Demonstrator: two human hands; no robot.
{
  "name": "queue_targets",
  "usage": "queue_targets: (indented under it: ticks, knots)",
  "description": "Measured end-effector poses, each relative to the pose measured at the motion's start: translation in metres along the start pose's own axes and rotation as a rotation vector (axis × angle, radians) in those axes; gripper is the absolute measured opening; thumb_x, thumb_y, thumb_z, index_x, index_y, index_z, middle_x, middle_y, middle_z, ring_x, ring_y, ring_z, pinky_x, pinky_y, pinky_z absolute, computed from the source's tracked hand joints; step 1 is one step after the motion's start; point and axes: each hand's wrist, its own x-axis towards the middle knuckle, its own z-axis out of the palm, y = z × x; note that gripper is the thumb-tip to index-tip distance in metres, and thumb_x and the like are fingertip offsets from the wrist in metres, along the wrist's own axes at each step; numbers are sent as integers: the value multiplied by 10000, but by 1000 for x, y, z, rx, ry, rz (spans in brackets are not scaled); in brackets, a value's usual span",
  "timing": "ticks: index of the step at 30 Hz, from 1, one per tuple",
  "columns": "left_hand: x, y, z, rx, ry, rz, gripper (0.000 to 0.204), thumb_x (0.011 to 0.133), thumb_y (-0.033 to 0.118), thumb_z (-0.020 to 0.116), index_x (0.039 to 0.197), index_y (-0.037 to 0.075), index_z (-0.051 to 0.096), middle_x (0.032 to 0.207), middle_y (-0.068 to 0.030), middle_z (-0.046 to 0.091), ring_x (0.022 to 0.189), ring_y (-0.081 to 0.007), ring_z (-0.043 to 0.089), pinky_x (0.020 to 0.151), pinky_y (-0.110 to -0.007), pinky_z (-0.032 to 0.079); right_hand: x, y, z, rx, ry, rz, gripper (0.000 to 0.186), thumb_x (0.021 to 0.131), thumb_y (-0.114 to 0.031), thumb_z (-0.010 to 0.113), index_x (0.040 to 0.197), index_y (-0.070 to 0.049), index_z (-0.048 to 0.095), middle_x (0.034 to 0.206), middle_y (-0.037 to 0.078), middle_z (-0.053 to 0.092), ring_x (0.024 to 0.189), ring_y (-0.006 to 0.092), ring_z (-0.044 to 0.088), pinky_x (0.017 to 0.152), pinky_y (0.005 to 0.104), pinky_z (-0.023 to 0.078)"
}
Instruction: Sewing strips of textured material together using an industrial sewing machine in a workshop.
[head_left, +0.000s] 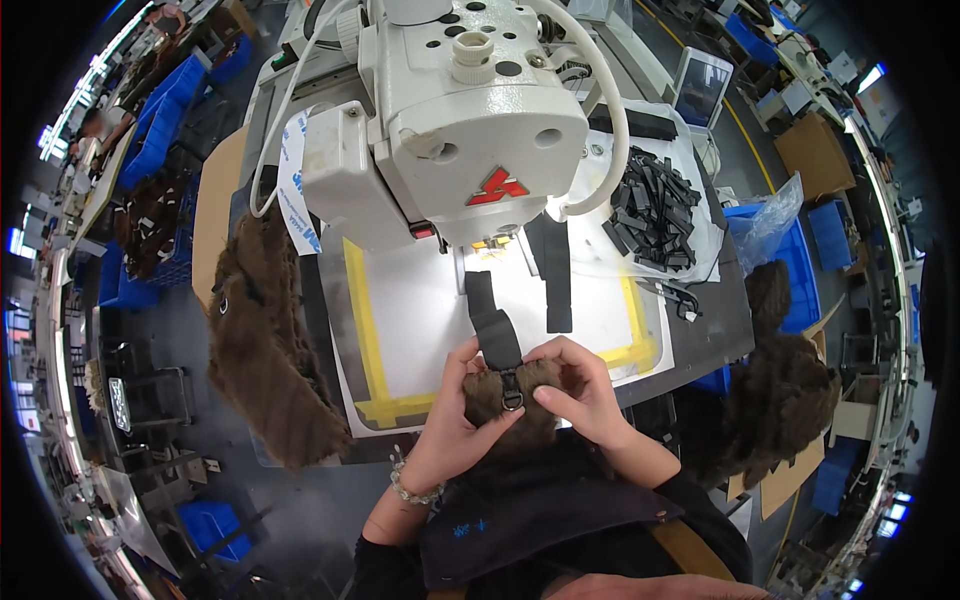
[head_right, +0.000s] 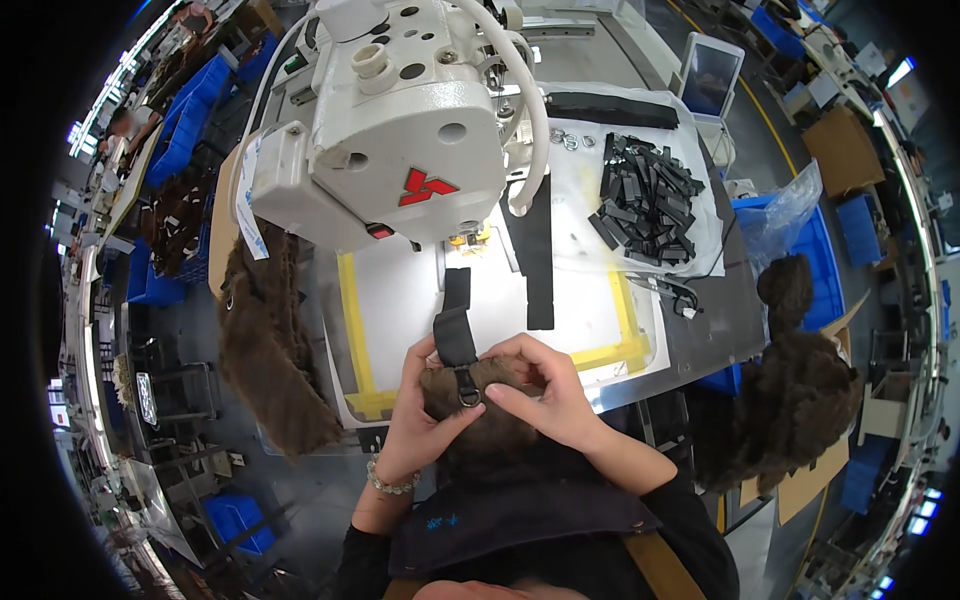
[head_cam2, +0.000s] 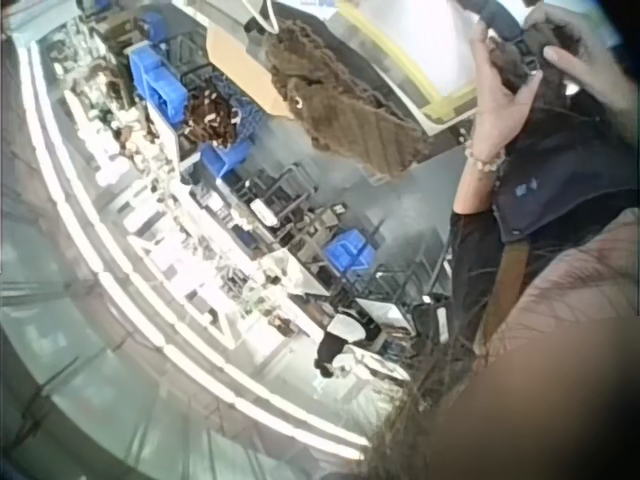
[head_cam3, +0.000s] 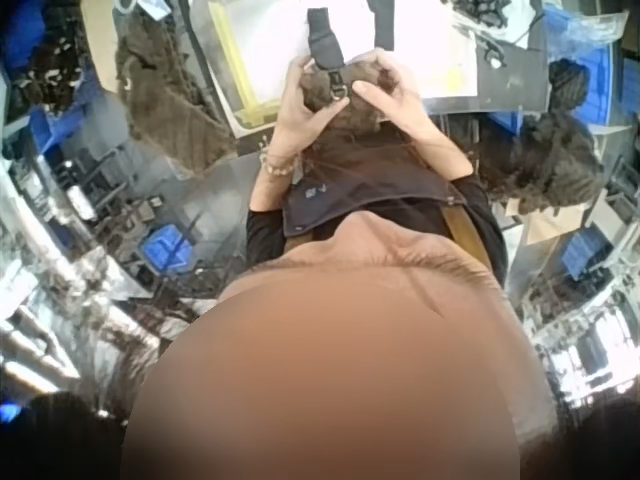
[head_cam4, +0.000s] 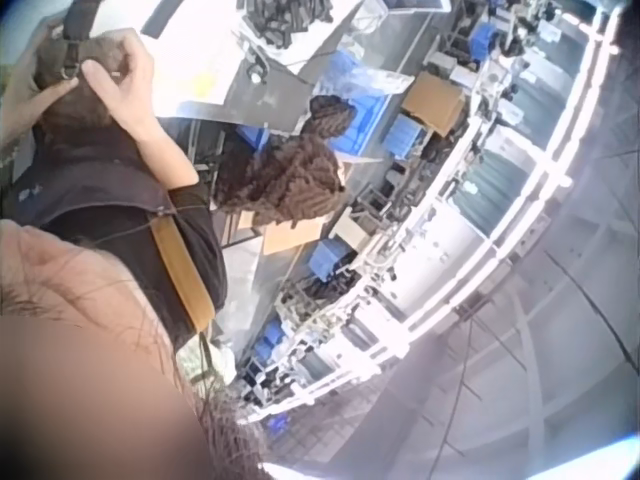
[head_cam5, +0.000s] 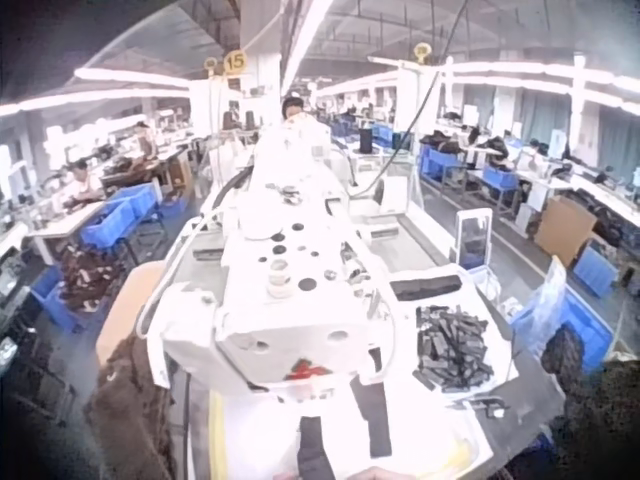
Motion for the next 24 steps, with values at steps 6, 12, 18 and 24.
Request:
queue_targets:
  ticks: [6, 12, 18, 24]
  knots:
    - [-1, 0, 4, -1, -5, -6, 785, 812, -55, 676, 1433, 39, 205, 1141, -90, 487, 1078, -149, 505, 924, -279, 425, 5, -9, 8, -160, 27, -30, 116, 885, -47, 636, 964, -1, 564, 862, -14, 538, 769, 34, 461, 673, 192, 365]
    - [5, 10, 5, -28, -10, 90, 714, 828, -46, 632, 1407, 12, 218, 1137, -111, 514, 1064, -161, 524, 920, -287, 437, 8, -7, 10, -141, 84, -93, 104, 888, -70, 651, 934, -1, 590, 692, -25, 512, 621, 27, 388, 555, 209, 319]
    - [12, 9, 9, 110, 55, 125, 499, 925, -47, 497, 1352, -34, 238, 1113, -130, 566, 968, -142, 561, 837, -276, 459, 7, -9, 12, -182, 90, -108, 86, 906, -75, 627, 929, -5, 582, 705, -19, 520, 640, 32, 412, 566, 208, 336]
    - [16, 9, 11, 396, 73, 279, 406, 971, -41, 408, 1340, -51, 239, 1161, -139, 533, 964, -143, 562, 858, -262, 444, 7, -5, 10, -134, 76, -67, 81, 936, -82, 589, 928, -15, 544, 737, -14, 523, 689, 32, 441, 606, 201, 365]
